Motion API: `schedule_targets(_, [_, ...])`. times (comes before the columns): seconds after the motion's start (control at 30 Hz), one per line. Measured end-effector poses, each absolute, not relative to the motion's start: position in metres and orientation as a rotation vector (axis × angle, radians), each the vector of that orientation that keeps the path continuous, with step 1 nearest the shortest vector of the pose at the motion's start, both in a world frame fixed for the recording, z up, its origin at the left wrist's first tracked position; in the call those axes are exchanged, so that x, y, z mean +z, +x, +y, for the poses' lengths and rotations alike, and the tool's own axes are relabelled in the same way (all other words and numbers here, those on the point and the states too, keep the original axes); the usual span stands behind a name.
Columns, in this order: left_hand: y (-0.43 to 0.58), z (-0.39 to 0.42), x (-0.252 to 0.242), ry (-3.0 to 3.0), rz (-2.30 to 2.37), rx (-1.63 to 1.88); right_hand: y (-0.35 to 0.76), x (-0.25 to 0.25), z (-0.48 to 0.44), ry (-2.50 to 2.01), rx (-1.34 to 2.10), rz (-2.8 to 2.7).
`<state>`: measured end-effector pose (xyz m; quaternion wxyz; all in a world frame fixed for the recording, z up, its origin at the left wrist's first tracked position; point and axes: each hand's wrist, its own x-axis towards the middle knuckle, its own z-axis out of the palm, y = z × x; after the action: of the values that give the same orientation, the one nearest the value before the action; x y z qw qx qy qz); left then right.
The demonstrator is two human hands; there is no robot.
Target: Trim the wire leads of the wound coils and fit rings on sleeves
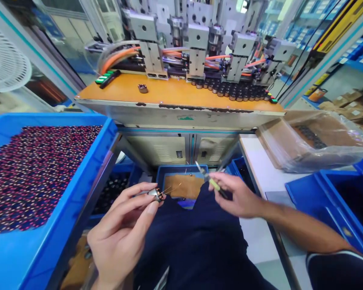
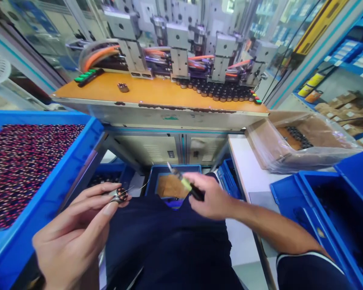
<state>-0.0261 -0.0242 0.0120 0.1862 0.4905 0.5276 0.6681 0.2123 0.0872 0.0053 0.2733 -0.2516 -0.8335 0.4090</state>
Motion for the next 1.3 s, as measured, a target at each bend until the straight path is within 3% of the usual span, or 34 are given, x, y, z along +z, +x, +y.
schedule_targets(0.13, [-0.019, -0.021, 0.014, 1.393, 1.493, 1.863, 0.212, -0.005, 0.043, -0.435, 1.636, -1.964])
schedule_targets(0.37, [-0.016, -0.026, 0.017, 1.432, 1.538, 1.837, 0.196, 0.006, 0.038, -0.285, 1.903, -1.869])
schedule_targets(1.3, [-0.021, -0.03, 0.011, 1.566, 1.467, 1.832, 0.188, 0.006, 0.033, -0.445, 1.94, -1.817])
